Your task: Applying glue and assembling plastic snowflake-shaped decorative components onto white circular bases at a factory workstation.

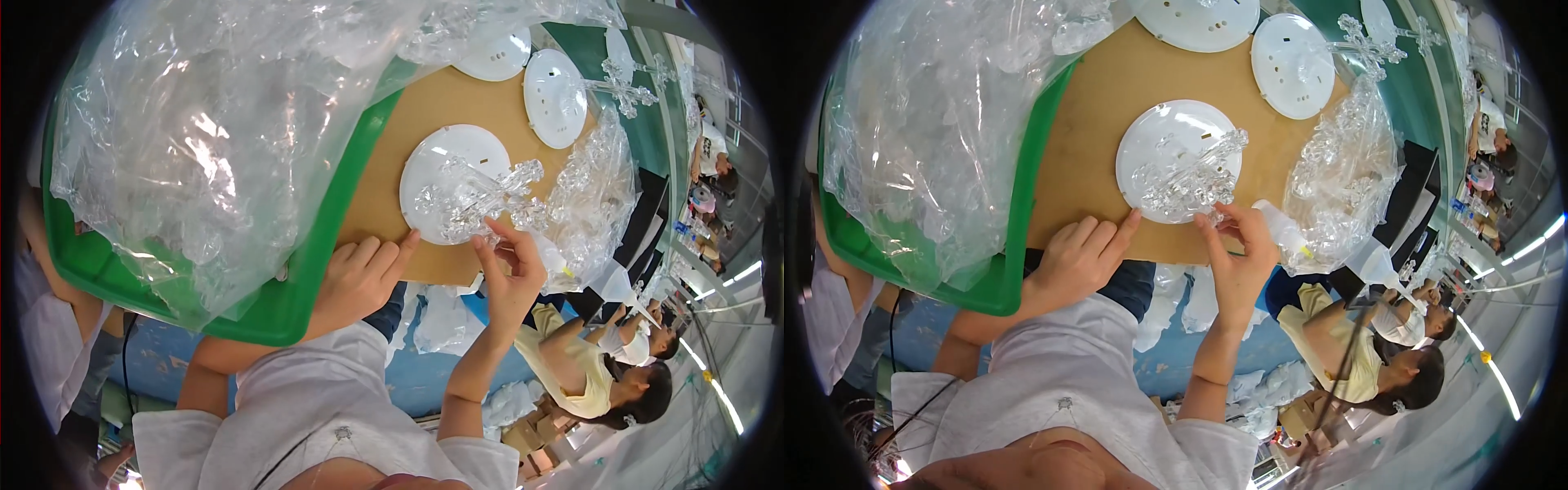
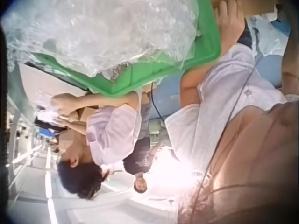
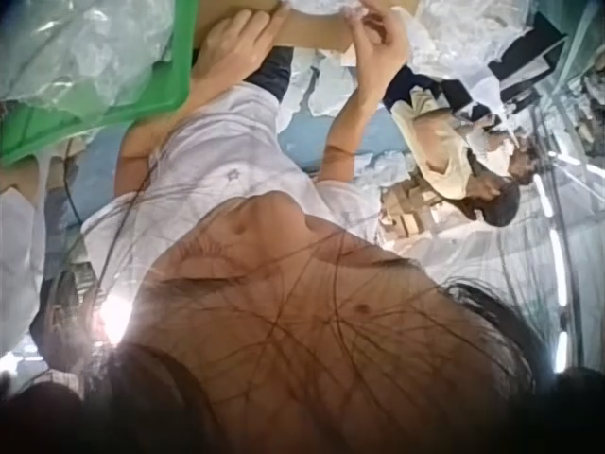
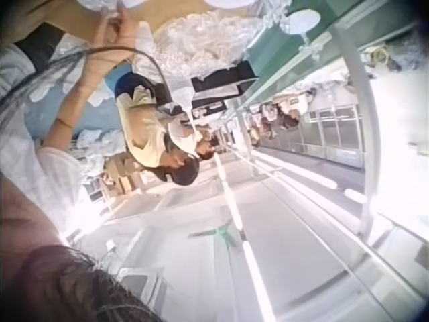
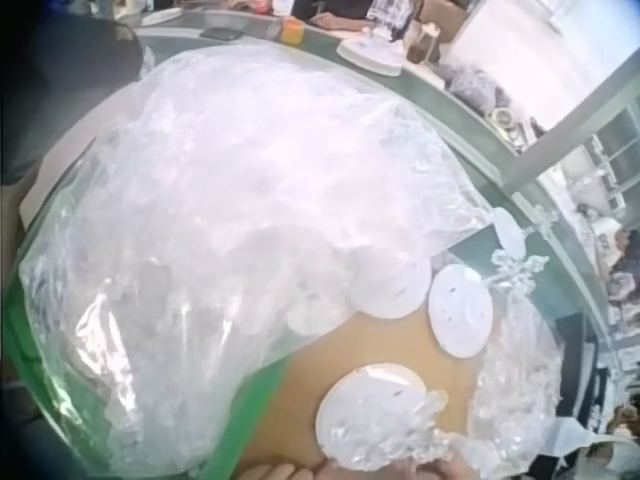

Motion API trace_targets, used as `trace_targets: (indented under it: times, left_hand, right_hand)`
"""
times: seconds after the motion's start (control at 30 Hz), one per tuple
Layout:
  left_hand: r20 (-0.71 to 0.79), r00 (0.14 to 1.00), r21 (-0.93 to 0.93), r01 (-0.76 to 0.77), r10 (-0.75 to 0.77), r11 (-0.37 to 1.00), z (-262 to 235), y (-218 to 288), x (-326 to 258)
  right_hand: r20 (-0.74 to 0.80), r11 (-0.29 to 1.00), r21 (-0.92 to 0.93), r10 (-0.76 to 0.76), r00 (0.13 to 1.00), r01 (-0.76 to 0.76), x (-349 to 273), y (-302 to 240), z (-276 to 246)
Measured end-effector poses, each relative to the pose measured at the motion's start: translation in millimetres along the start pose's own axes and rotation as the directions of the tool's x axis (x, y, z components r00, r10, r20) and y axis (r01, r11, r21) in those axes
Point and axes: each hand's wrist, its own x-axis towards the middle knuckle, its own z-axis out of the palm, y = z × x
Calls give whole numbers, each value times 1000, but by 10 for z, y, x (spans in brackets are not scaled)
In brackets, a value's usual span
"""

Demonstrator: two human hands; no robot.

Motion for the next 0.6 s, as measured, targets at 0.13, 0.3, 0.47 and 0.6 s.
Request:
trace_targets:
  times: [0.13,0.3,0.47,0.6]
  left_hand:
    - [-26,1000,23,15,-15,1000,3,13,10]
    - [-6,999,-20,39,-39,999,-4,7,12]
    - [-32,998,5,45,-45,999,-18,51,55]
    - [-116,993,-48,-15,9,999,-70,125,195]
  right_hand:
    - [42,997,-55,64,997,-61,33,-115,-29]
    - [128,989,-146,42,991,-23,168,-131,-48]
    - [106,975,-206,-63,992,84,142,-176,-55]
    - [162,990,-140,-10,987,33,169,-88,-126]
